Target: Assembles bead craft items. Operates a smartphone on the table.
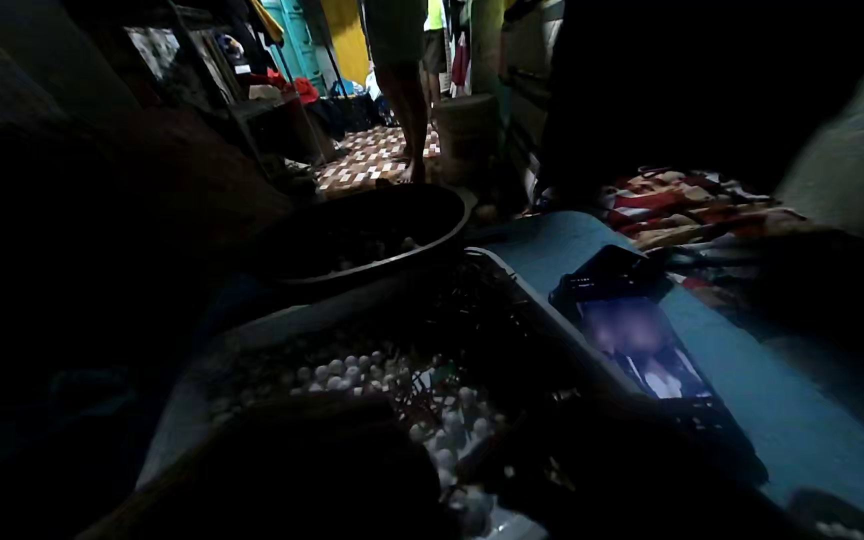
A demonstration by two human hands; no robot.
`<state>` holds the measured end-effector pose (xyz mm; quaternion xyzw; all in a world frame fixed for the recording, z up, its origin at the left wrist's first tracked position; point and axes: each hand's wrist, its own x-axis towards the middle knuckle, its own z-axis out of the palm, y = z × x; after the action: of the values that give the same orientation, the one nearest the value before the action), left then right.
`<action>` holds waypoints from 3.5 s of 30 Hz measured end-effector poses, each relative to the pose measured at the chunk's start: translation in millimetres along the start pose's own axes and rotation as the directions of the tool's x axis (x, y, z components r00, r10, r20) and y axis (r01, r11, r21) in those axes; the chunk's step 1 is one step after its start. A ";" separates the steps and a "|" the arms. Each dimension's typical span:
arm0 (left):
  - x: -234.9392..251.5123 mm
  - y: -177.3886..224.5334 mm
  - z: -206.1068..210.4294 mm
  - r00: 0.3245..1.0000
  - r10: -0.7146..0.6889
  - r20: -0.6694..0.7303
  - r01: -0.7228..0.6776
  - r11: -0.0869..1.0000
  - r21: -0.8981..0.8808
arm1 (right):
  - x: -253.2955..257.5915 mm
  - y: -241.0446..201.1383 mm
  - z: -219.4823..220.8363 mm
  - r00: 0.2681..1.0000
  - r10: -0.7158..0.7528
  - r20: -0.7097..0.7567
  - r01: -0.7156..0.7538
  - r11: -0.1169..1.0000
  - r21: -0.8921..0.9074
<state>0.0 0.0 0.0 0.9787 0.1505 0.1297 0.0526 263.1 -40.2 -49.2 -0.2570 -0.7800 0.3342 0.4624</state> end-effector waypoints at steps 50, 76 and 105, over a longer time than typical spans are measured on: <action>9.9 -17.8 -3.4 0.973 -0.093 -0.212 0.034 0.963 -0.266 | 7.7 1.4 -8.9 0.961 0.259 0.102 -0.275 0.939 0.206; 12.2 -22.7 6.4 0.926 -0.178 -0.334 0.113 0.972 -0.205 | 4.2 8.3 -9.9 0.992 0.097 0.080 -0.103 0.992 0.077; 15.5 -16.3 6.1 0.889 -0.226 -0.399 0.172 0.971 -0.167 | 1.5 12.6 -8.1 0.994 0.018 -0.106 -0.002 0.989 0.145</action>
<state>11.3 19.8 -4.5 0.9028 0.2490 0.3376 0.0947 270.8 -28.7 -55.2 -0.2441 -0.7266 0.3779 0.5193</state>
